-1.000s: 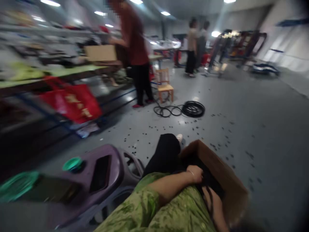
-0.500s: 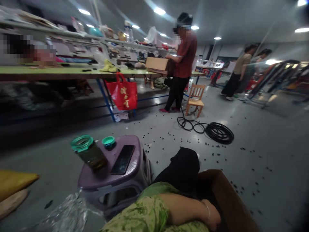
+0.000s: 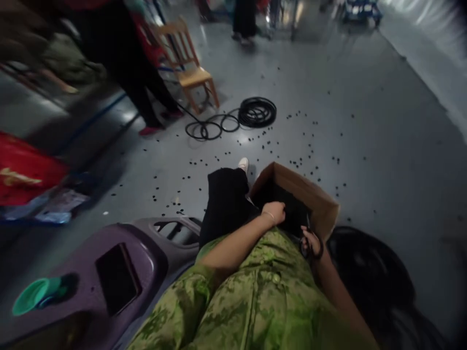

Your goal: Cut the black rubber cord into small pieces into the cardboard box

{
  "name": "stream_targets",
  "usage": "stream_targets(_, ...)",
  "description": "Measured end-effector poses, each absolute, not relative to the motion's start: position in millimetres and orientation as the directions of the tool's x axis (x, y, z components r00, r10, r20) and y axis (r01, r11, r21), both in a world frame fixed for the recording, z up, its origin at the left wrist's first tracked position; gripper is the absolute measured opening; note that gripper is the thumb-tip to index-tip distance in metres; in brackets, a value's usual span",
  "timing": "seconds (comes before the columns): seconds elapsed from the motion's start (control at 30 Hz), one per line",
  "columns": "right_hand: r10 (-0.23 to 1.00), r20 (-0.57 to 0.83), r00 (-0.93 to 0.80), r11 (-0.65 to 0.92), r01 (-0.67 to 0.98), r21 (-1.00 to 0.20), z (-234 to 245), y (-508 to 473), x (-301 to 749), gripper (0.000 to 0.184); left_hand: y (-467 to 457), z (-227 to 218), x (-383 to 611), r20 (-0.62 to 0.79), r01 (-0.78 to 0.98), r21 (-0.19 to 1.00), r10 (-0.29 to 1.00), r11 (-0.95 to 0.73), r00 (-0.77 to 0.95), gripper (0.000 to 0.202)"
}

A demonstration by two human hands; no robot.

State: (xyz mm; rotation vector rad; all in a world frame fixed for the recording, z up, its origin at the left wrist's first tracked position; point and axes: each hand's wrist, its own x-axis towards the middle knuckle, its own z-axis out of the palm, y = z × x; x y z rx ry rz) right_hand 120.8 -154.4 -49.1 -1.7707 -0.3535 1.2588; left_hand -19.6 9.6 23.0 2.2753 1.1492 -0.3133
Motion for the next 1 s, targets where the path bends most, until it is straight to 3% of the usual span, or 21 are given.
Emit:
stream_targets(0.07,0.642,-0.571,0.512,-0.568,-0.183,-0.803,-42.1,-175.7,129.9,0.066,13.0,24.1,-21.4,-0.418,0.825,0.414,0.725,-0.385,0.548,0.032)
stream_targets(0.13,0.639,-0.499,0.586,-0.628,0.022,-0.778,-40.5,-197.9,138.4,0.059,17.7,26.5,-24.2,-0.39,0.841,0.445,0.778,-0.309,0.493,0.033)
stream_targets(0.23,0.642,-0.406,0.65,-0.704,0.292,-0.647,-49.0,-218.7,148.4,0.051,23.2,29.7,-28.2,-0.392,0.849,0.471,0.806,-0.239,0.444,0.032)
stream_targets(0.3,0.643,-0.379,0.665,-0.723,0.365,-0.586,-57.8,-221.0,152.9,0.049,23.6,29.7,-28.6,-0.42,0.855,0.471,0.797,-0.218,0.434,0.031)
stream_targets(0.6,0.521,-0.383,0.763,-0.838,0.371,-0.401,-62.5,-211.9,167.2,0.046,5.3,35.1,-17.7,-0.575,0.83,0.464,0.607,-0.309,0.548,0.03)
stream_targets(0.9,0.372,-0.388,0.843,-0.922,0.287,-0.259,-56.2,-201.3,146.8,0.048,-5.3,41.2,-19.4,-0.607,0.773,0.468,0.48,-0.428,0.633,0.031)
stream_targets(1.0,0.359,-0.297,0.885,-0.909,0.26,-0.325,-45.7,-205.1,133.9,0.05,-9.1,35.5,-13.9,-0.611,0.781,0.455,0.488,-0.428,0.623,0.031)
